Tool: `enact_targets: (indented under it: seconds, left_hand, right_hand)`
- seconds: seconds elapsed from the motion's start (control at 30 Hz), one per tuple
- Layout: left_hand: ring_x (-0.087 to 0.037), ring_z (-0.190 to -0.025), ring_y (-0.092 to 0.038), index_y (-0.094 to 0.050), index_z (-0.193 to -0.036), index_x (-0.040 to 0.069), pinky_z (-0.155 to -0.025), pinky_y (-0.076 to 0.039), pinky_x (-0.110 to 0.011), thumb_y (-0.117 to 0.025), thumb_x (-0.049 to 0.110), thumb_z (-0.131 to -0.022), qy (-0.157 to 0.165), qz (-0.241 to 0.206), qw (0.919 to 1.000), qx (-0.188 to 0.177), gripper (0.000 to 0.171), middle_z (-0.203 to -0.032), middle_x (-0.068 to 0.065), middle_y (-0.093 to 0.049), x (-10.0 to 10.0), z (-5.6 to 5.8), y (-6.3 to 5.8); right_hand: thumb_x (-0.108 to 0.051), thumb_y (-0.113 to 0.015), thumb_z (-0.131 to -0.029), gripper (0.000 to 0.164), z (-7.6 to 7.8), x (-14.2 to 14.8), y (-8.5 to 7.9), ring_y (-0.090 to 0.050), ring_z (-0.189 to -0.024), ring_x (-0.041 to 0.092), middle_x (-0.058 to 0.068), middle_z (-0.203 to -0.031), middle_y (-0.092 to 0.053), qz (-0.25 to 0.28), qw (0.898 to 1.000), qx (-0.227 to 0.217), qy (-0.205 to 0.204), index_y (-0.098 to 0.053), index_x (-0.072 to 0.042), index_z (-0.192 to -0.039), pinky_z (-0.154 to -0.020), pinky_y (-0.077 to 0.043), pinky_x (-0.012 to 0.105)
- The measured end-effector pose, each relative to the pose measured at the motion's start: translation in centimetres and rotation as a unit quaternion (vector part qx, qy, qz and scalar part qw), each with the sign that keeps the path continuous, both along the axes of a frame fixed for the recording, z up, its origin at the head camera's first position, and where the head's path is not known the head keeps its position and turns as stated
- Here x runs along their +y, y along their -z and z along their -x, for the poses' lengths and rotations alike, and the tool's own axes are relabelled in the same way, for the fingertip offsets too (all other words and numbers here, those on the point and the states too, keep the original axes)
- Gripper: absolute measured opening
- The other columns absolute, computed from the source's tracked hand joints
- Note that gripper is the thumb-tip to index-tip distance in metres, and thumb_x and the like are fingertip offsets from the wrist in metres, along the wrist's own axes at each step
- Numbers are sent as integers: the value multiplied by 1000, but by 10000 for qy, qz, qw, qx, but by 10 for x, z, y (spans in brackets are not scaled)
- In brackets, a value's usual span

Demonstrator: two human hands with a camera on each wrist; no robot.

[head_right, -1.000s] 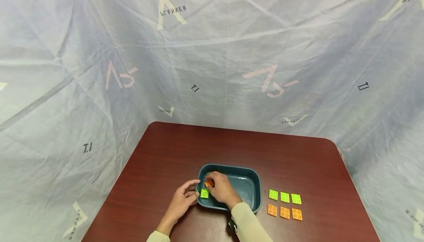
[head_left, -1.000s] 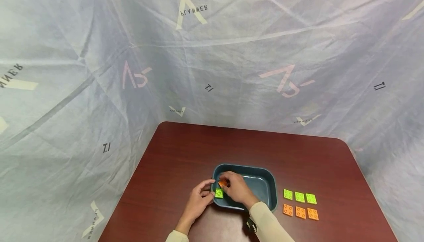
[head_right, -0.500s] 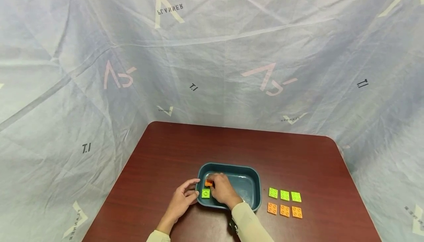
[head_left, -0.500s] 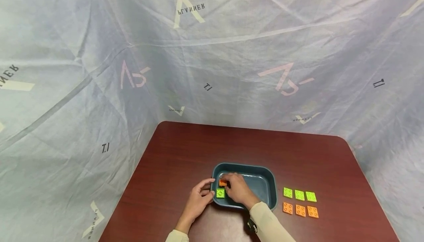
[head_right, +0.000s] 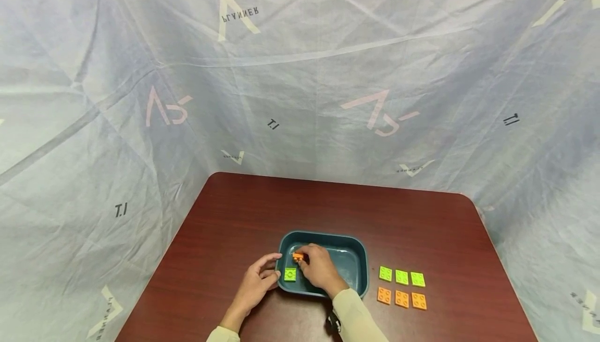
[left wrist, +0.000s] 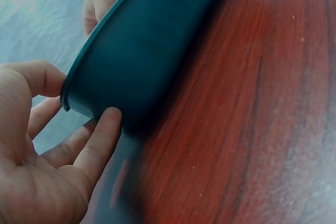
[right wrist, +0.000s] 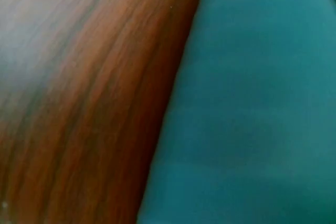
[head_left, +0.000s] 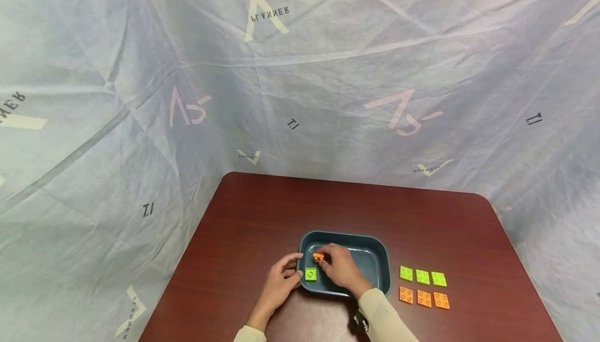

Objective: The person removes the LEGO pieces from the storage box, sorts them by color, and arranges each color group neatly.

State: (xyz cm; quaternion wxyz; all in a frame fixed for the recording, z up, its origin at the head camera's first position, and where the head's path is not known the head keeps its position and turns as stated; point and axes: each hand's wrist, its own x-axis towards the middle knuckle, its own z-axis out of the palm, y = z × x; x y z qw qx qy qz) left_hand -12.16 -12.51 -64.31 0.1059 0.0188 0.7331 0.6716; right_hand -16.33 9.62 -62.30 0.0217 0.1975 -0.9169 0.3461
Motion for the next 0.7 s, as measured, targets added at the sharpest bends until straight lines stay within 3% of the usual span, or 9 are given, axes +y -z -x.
enact_targets:
  seconds: [0.13, 0.27, 0.47, 0.7]
  left_hand:
    - [-23, -106, -74, -65, -143, 13, -77, -61, -26, -71, 11, -99, 3, 10, 10000, 3, 44, -130, -22, -69, -1, 0, 0]
    - [-22, -106, -74, -65, -144, 14, -77, -61, -26, -71, 12, -100, 7, 7, 10000, -8, 44, -130, -21, -69, -1, 0, 0]
    - [-24, -106, -73, -65, -143, 14, -77, -62, -26, -71, 11, -100, -13, -17, 10000, 1, 44, -129, -21, -69, 0, -1, -1]
    - [-22, -106, -73, -65, -143, 15, -78, -62, -27, -71, 11, -100, -15, 0, 10000, -59, 44, -131, -20, -69, 0, -1, -2]
  right_hand:
    - [-2, -82, -90, 29, -1, 5, -1, -64, -81, 8, 0, -99, -74, 452, 9989, 19, 138, -78, -10, -118, -72, -55, 27]
    - [-1, -82, -90, 33, -2, 10, -2, -69, -81, 8, 2, -105, -76, 797, 9967, 55, 138, -76, -9, -122, -72, -58, 26]
    - [-3, -82, -91, 29, -7, 16, -5, -74, -84, 12, -1, -106, -77, 1129, 9932, -130, 250, -77, -14, -118, -72, -60, 26]
    - [-3, -79, -93, 26, -12, 25, -12, -71, -78, 8, 0, -114, -73, 1334, 9906, 34, 315, -78, -13, -117, -66, -58, 23]
